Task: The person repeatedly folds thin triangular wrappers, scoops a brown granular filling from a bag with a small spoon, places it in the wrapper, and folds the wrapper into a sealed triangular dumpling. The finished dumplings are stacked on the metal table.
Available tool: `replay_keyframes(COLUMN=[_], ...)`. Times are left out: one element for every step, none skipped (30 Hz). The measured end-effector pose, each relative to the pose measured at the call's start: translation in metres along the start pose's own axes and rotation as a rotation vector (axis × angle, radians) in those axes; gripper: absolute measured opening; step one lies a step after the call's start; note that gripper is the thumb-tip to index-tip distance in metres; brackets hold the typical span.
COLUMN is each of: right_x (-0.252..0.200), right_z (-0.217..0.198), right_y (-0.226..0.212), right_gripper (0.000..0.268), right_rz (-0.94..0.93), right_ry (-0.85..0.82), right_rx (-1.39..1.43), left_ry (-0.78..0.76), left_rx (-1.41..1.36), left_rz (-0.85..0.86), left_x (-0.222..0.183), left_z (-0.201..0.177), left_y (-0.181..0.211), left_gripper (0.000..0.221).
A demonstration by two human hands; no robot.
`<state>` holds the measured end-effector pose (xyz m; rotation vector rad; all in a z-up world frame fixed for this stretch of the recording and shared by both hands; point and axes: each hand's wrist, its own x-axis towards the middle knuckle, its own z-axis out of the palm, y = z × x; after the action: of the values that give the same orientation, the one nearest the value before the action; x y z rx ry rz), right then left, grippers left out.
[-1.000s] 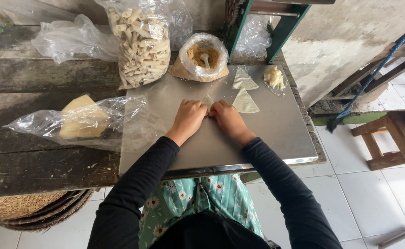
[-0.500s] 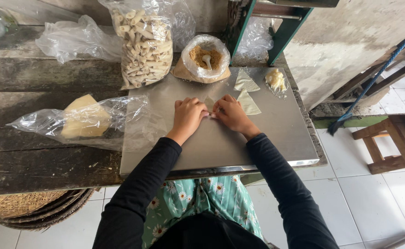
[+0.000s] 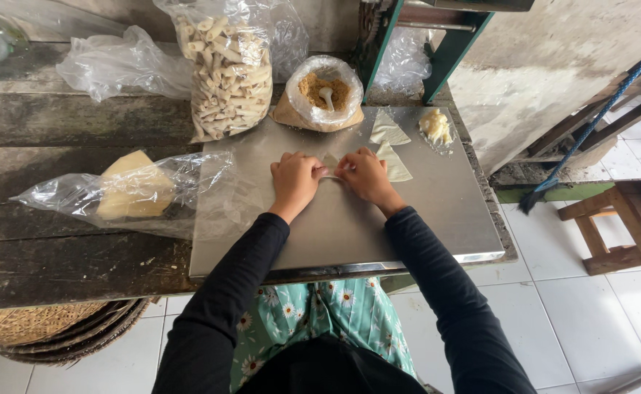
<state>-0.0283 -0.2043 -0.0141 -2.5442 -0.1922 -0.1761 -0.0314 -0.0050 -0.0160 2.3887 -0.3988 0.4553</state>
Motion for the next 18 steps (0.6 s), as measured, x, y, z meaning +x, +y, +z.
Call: replay_keyframes(right_x=[-0.003, -0.003, -0.004, -0.005, -0.006, -0.009, -0.01, -0.012, -0.013, -0.013, -0.018, -0.018, -0.02, -0.022, -0.022, -0.024, -0.022, -0.023], right_z=[0.0, 0.0, 0.003, 0.007, 0.01, 0.014, 0.015, 0.015, 0.013, 0.01, 0.008, 0.005, 0.002, 0.001, 0.0, -0.001, -0.003, -0.005], right_y=[0.004, 0.007, 0.009, 0.011, 0.012, 0.013, 0.012, 0.011, 0.01, 0.009, 0.008, 0.007, 0.006, 0.005, 0.002, 0.0, -0.003, -0.004], right_gripper=[0.019, 0.018, 0.016, 0.015, 0.014, 0.012, 0.011, 0.01, 0.012, 0.014, 0.016, 0.018, 0.021, 0.024, 0.023, 0.021, 0.02, 0.018], right_rz=[-0.048, -0.096, -0.139, -0.182, -0.226, -0.221, -0.219, -0.218, -0.156, -0.093, -0.025, -0.004, 0.025, 0.054, 0.033, 0.011, -0.015, -0.065], right_ry=[0.004, 0.007, 0.048, 0.088, 0.131, 0.143, 0.159, 0.176, 0.125, 0.075, 0.018, 0.002, -0.018, -0.038, -0.017, 0.003, 0.03, 0.029], right_rx=[0.005, 0.01, 0.023, 0.036, 0.049, 0.025, -0.002, -0.028, -0.035, -0.042, -0.047, -0.011, 0.027, 0.064, 0.047, 0.03, 0.013, 0.013], left_ry=[0.032, 0.06, 0.083, 0.106, 0.116, 0.126, 0.142, 0.114, 0.089, 0.064, 0.018, -0.027, -0.08, -0.061, -0.038, -0.015, -0.014, -0.014], left_rx=[0.01, 0.021, 0.03, 0.039, 0.061, 0.084, 0.107, 0.08, 0.054, 0.028, 0.011, -0.007, -0.026, -0.052, -0.077, -0.102, -0.084, -0.067], left_rz=[0.084, 0.139, 0.189, 0.238, 0.228, 0.218, 0.21, 0.176, 0.141, 0.106, 0.04, -0.026, -0.095, -0.104, -0.108, -0.112, -0.075, -0.039], left_x=[-0.001, 0.001, -0.002, -0.004, -0.006, -0.011, -0.01, -0.012, -0.017, -0.017, -0.018, -0.018, -0.019, -0.02, -0.017, -0.017, -0.017, -0.018], left_z=[0.0, 0.0, 0.001, 0.003, 0.004, 0.006, 0.006, 0.006, 0.005, 0.002, 0.0, -0.002, -0.003, -0.004, -0.005, -0.007, -0.009, -0.011], left_y=[-0.003, -0.005, -0.006, -0.006, -0.005, -0.003, 0.0, 0.003, 0.006, 0.008, 0.009, 0.009, 0.009, 0.009, 0.009, 0.01, 0.012, 0.013], left_gripper=[0.014, 0.012, 0.01, 0.008, 0.007, 0.006, 0.006, 0.007, 0.009, 0.01, 0.011, 0.012, 0.014, 0.012, 0.009, 0.007, 0.007, 0.006])
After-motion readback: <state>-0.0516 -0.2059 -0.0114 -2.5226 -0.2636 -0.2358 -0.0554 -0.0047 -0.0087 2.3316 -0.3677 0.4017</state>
